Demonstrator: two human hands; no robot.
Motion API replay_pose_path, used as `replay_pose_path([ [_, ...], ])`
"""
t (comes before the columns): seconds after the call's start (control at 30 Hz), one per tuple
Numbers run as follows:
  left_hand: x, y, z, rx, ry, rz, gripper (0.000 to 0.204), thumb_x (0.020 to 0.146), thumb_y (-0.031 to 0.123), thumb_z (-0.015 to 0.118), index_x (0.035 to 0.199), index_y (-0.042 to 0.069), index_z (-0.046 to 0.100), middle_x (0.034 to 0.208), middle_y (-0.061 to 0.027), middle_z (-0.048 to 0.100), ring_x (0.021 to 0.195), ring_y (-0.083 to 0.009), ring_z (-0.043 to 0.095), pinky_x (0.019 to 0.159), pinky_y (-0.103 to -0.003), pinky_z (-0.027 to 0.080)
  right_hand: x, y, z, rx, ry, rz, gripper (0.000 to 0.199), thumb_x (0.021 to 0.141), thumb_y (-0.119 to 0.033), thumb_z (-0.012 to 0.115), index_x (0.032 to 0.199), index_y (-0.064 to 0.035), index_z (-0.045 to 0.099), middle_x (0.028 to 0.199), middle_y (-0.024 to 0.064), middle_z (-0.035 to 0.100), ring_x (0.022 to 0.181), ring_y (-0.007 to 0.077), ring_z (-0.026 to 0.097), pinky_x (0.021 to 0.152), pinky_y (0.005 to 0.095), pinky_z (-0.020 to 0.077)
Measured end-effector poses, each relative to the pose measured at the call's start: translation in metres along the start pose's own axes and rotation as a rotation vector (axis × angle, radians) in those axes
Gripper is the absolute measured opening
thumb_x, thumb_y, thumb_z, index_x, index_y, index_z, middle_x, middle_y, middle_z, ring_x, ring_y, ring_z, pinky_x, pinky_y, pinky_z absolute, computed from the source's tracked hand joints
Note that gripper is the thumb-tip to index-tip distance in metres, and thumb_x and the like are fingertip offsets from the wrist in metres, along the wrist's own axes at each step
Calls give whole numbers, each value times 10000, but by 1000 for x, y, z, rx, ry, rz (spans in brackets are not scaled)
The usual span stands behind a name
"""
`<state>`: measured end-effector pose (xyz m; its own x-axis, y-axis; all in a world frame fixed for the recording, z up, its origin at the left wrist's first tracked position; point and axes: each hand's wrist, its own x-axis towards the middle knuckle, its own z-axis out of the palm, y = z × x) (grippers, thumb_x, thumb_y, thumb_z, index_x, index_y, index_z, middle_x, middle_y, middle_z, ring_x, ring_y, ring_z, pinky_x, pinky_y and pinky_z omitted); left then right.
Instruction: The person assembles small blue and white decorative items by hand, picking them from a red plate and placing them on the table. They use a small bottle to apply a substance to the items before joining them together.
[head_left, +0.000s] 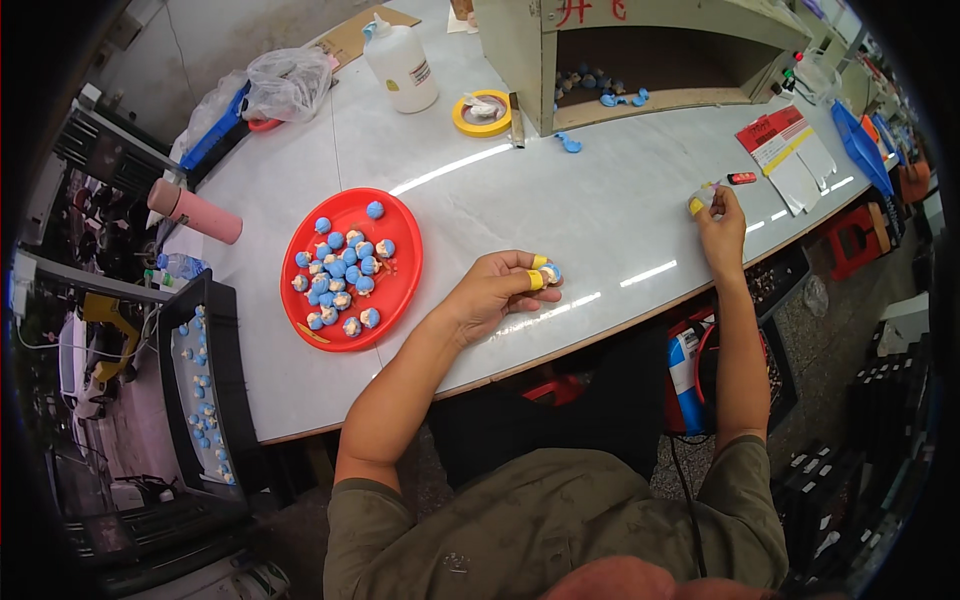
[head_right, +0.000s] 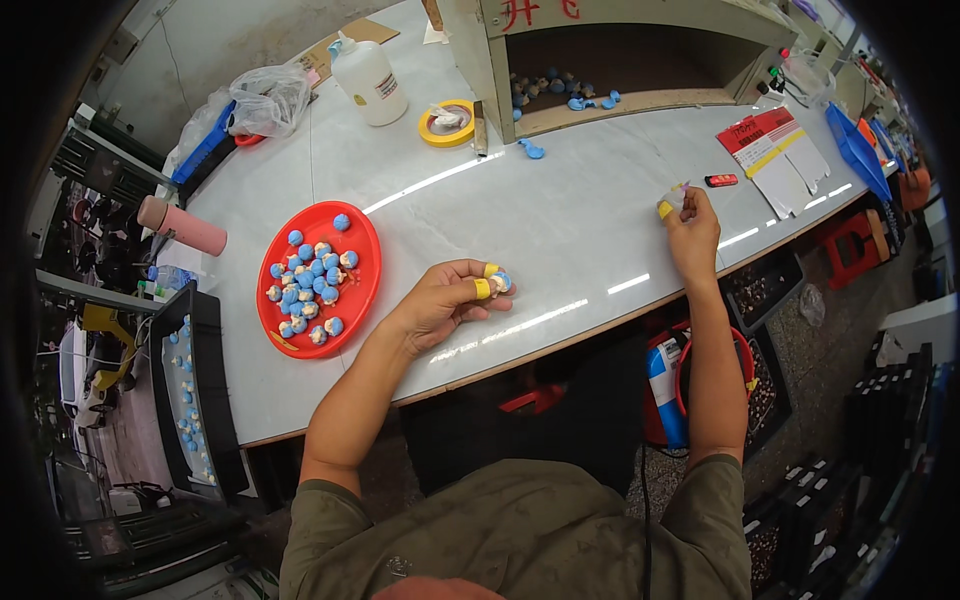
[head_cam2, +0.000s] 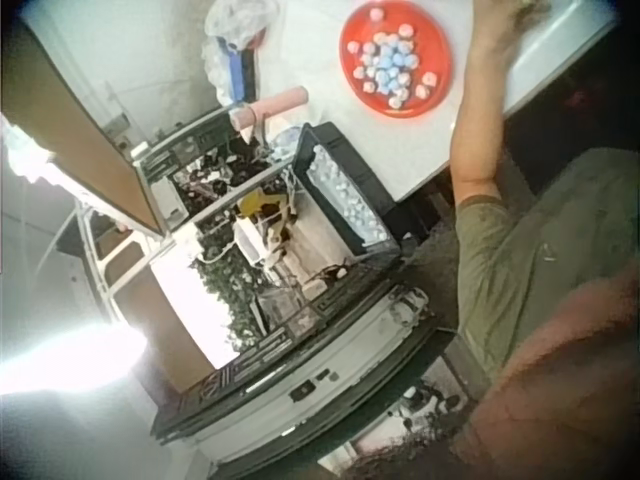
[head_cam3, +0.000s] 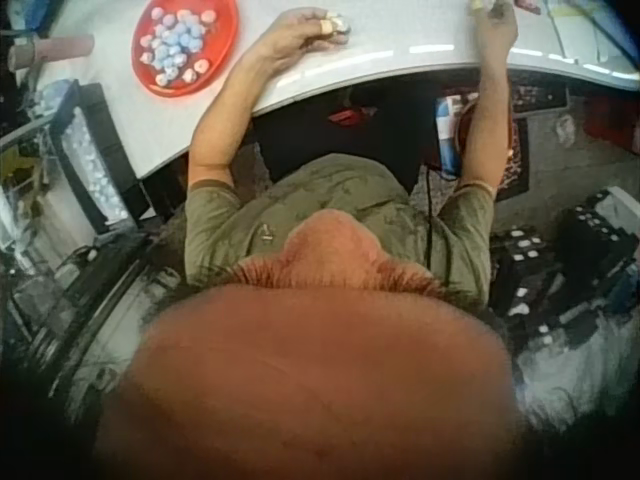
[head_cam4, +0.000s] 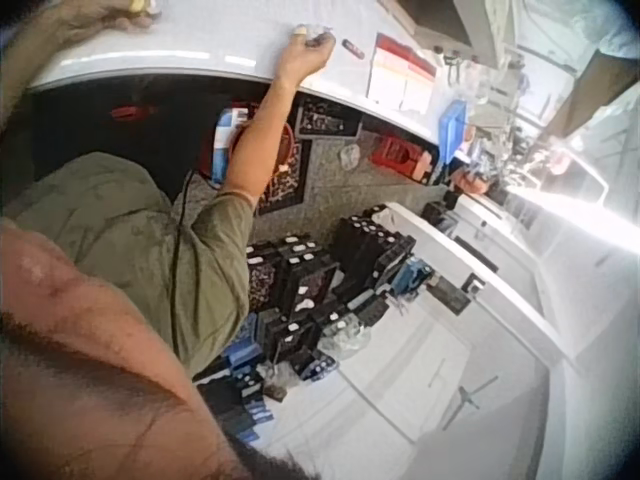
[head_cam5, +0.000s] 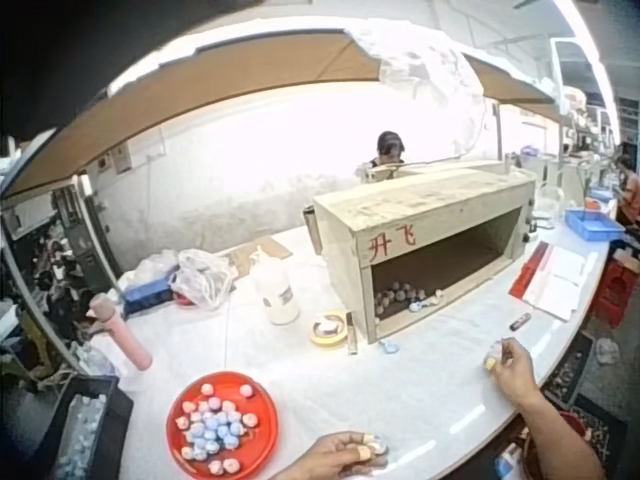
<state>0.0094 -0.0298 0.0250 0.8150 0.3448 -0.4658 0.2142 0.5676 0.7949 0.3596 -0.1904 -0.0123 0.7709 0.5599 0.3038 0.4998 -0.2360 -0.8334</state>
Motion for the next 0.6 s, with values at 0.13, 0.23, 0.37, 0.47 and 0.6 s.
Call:
replay_pose_path([
  [0.13, 2, -2, -1, -40, 7, 6, 283, 929, 118, 711, 1182, 11, 647, 1144, -109, 710, 1034, -191, 717, 803, -221, 591, -3, 6, 1, -169, 139, -72, 344, 827, -113, 780, 1099, 15, 614, 903, 51, 596, 808, 152, 517, 771, 281, 450],
  [0.23, 2, -4, -2, -109, 25, 28, 288, 924, 88, 708, 1192, 13, 635, 1148, -103, 703, 1046, -202, 713, 836, -237, 599, -30, -22, 11, -184, 426, -350, 319, 830, -92, 771, 1085, 13, 609, 887, 56, 603, 761, 172, 543, 724, 307, 462],
  [0.37, 2, -3, 2, -131, 16, 29, 284, 924, 61, 698, 1195, 15, 625, 1140, -100, 699, 1059, -227, 710, 856, -253, 603, -50, -68, 34, -33, 184, -589, 174, 853, 43, 671, 1012, -10, 627, 869, 96, 610, 733, 218, 581, 654, 320, 468],
  [0.47, 2, -5, 1, -130, 31, 32, 282, 924, 57, 695, 1194, 16, 622, 1137, -102, 699, 1064, -238, 709, 859, -258, 603, -16, -95, 86, -56, -53, -623, 236, 848, 38, 647, 1075, -19, 620, 938, 142, 638, 847, 312, 652, 725, 395, 531],
  [0.6, 4, -8, -6, -149, 29, 54, 295, 920, 63, 701, 1198, 18, 614, 1143, -105, 698, 1062, -239, 710, 862, -261, 603, 26, -95, 146, -296, -158, -517, 286, 843, -65, 688, 1112, -40, 593, 972, 143, 657, 902, 345, 662, 776, 449, 535],
])
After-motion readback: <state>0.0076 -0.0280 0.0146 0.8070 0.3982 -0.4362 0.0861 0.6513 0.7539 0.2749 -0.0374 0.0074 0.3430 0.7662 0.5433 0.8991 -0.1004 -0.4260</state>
